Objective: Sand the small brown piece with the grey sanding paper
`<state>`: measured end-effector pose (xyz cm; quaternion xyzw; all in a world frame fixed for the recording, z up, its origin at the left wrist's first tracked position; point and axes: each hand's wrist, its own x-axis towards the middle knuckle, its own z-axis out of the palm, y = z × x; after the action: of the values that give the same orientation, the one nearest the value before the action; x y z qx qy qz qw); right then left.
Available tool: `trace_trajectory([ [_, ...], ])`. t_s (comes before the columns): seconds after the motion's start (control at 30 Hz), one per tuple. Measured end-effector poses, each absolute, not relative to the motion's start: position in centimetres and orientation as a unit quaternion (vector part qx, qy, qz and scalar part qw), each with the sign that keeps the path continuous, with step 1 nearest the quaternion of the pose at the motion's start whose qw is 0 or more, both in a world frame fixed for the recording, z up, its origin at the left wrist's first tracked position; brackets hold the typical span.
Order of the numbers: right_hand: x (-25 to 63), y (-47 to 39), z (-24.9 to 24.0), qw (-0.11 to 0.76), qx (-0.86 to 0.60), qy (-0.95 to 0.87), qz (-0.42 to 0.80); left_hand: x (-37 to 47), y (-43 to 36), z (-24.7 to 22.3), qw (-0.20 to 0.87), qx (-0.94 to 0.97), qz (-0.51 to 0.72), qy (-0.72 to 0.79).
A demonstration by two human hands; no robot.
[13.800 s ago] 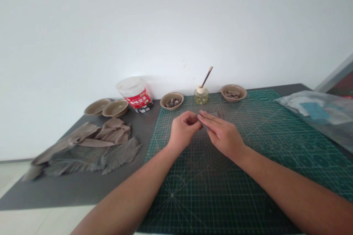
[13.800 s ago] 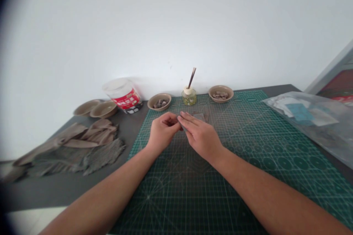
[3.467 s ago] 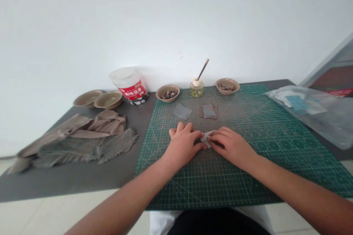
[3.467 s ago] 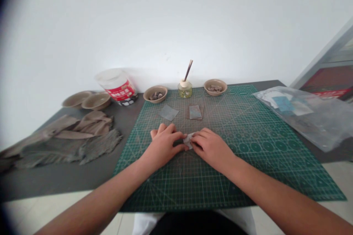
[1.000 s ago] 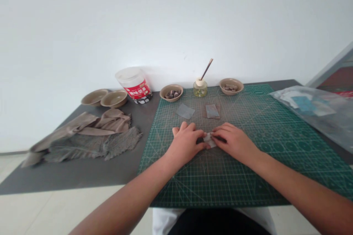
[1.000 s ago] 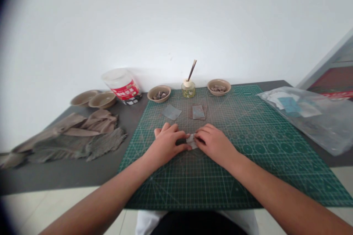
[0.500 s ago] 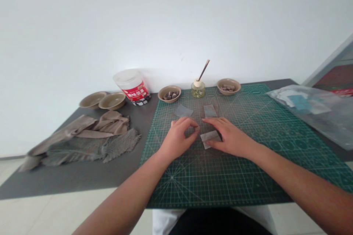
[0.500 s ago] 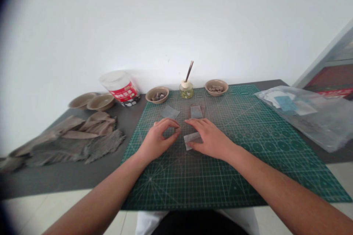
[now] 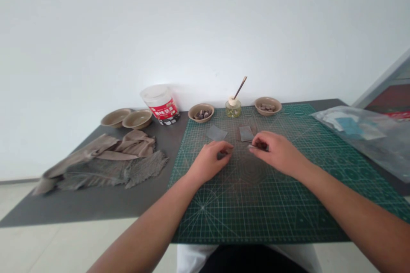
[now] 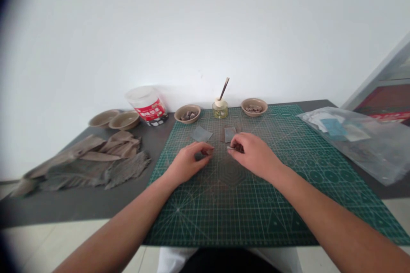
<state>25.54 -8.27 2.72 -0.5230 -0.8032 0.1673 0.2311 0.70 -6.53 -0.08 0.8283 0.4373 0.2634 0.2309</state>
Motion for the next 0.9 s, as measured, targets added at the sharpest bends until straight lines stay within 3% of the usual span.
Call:
trace_trajectory([
  [0.1, 26.1, -8.3, 2.3, 0.192, -0.541, -0.806, 0.142, 0.7, -6.4, -0.1, 0.224, 0.837, 0.24, 0.439],
  [0.3, 26.4, -8.0, 2.6, 0.206, -0.556, -0.79, 0.156, 0.6, -6.4, 0.0, 0.187, 0.843, 0.221, 0.453],
  [0.57, 26.2, -8.1, 2.2, 0.201, -0.574, -0.777, 0.163, 0.6, -6.4, 0.0, 0.239, 0.827, 0.251, 0.443],
  [0.7, 25.0, -8.6, 2.4, 0.297, -0.574, -0.737, 0.198, 0.8, -6.4, 0.0, 0.291, 0.787, 0.296, 0.457],
  [0.9, 21.7, -9.1, 1.5, 0.4, -0.465, -0.746, 0.259, 1.1, -6.7, -0.2, 0.35, 0.721, 0.374, 0.467],
])
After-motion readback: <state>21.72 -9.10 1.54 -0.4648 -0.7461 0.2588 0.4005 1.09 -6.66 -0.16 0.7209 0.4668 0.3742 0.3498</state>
